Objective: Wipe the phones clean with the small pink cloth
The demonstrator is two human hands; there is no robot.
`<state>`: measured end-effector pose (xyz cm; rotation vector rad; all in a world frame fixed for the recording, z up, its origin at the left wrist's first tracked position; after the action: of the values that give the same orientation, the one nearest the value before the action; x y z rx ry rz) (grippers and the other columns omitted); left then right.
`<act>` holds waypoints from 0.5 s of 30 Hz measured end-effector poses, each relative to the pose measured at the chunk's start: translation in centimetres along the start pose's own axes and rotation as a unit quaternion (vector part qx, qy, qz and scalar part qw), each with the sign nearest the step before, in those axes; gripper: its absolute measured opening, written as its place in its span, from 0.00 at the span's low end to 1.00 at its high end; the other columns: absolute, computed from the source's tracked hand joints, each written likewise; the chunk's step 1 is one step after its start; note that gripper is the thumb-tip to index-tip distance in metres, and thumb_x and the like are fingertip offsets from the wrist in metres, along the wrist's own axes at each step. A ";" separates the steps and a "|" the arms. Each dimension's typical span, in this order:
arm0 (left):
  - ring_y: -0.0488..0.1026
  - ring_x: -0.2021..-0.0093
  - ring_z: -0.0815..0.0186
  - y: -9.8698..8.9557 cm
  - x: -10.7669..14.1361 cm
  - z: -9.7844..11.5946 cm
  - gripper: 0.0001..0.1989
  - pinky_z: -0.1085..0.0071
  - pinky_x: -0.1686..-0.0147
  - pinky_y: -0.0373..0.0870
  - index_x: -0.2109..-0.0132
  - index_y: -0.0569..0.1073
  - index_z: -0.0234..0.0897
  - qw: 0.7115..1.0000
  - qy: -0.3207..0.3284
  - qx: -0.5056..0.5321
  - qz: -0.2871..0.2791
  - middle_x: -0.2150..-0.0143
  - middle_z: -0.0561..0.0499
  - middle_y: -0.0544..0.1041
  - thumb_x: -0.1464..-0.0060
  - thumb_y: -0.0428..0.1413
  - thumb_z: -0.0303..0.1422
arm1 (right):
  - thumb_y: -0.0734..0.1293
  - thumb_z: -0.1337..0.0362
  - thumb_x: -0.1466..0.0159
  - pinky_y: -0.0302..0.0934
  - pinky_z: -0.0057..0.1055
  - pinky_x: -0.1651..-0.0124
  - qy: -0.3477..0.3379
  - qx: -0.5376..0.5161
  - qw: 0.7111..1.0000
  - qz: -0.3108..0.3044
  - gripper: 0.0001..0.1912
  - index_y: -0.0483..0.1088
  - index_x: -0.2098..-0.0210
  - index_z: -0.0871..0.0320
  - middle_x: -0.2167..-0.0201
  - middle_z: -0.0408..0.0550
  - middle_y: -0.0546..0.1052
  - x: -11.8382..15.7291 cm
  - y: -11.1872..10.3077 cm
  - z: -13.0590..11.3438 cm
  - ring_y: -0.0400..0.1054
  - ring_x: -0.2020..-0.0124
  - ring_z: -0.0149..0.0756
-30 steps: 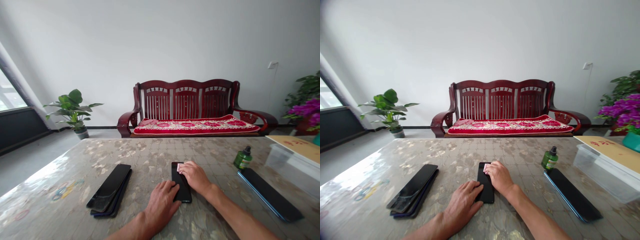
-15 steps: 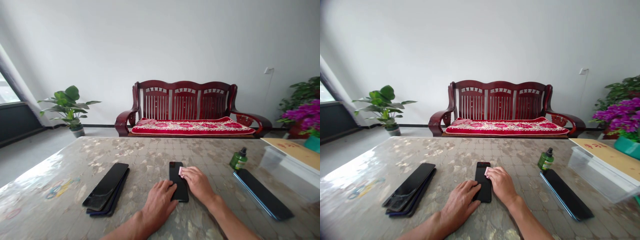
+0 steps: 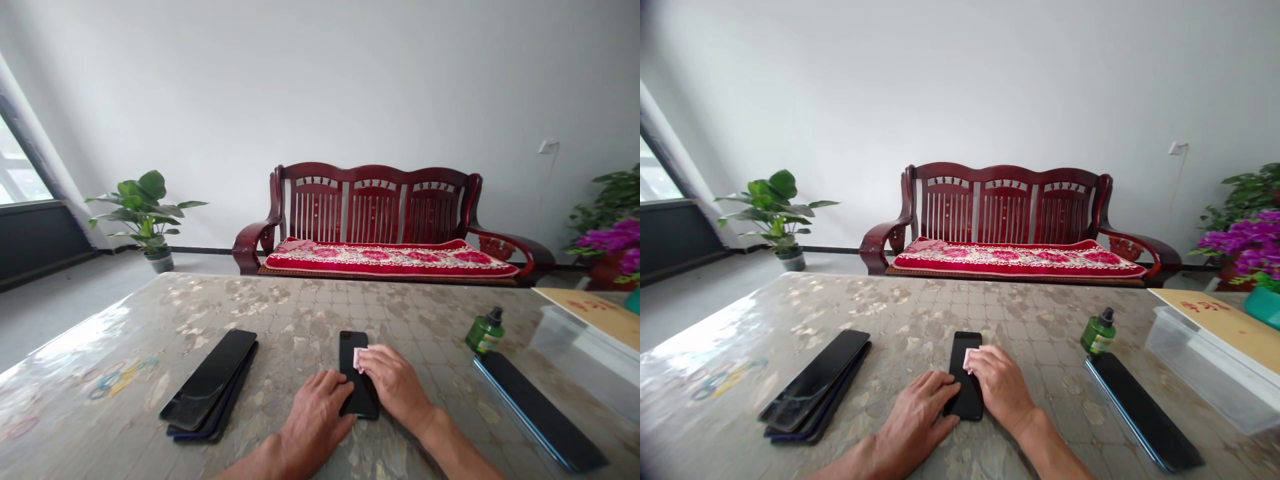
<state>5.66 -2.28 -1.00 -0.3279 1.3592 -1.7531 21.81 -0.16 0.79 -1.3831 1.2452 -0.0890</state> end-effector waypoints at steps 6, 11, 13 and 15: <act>0.72 0.50 0.57 -0.3 0.1 0.1 0.20 0.61 0.48 0.70 0.45 0.72 0.42 1.000 0.001 -0.004 -0.010 0.48 0.48 0.75 0.45 0.61 0.30 | 0.62 0.73 0.34 0.68 0.39 0.50 0.062 0.026 0.998 -0.004 0.14 0.78 0.61 0.53 0.59 0.46 0.81 -1.4 0.8 2.1 0.72 0.54 0.40; 0.71 0.51 0.56 -0.2 0.0 0.2 0.19 0.61 0.48 0.70 0.47 0.73 0.41 1.000 -0.001 0.004 -0.005 0.49 0.49 0.75 0.46 0.61 0.30 | 0.61 0.72 0.34 0.69 0.39 0.49 0.083 -0.017 0.996 0.029 0.14 0.77 0.59 0.52 0.57 0.47 0.80 0.1 1.5 0.6 0.72 0.52 0.40; 0.71 0.52 0.57 -0.1 0.0 0.2 0.17 0.62 0.49 0.70 0.49 0.73 0.41 1.000 0.002 0.008 -0.002 0.51 0.49 0.75 0.47 0.62 0.29 | 0.62 0.73 0.34 0.68 0.39 0.47 0.064 -0.023 0.998 0.015 0.14 0.77 0.59 0.52 0.56 0.46 0.80 0.3 1.8 -0.2 0.71 0.51 0.40; 0.71 0.53 0.57 0.0 0.0 0.2 0.17 0.62 0.50 0.70 0.50 0.73 0.40 1.000 0.005 0.010 0.000 0.51 0.49 0.75 0.47 0.62 0.29 | 0.62 0.74 0.34 0.67 0.38 0.46 0.057 -0.019 0.998 0.015 0.14 0.77 0.59 0.52 0.56 0.45 0.80 0.1 1.8 -0.5 0.71 0.51 0.39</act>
<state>5.79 -2.39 -0.92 -0.3092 1.3488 -1.7692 20.44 -0.06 -0.51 -1.4082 1.3680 -0.1256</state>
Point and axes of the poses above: each hand's wrist, its own x-axis away from the middle knuckle, its own y-axis out of the palm, z = x × y, the point moved 5 cm from there along -x, towards the middle knuckle
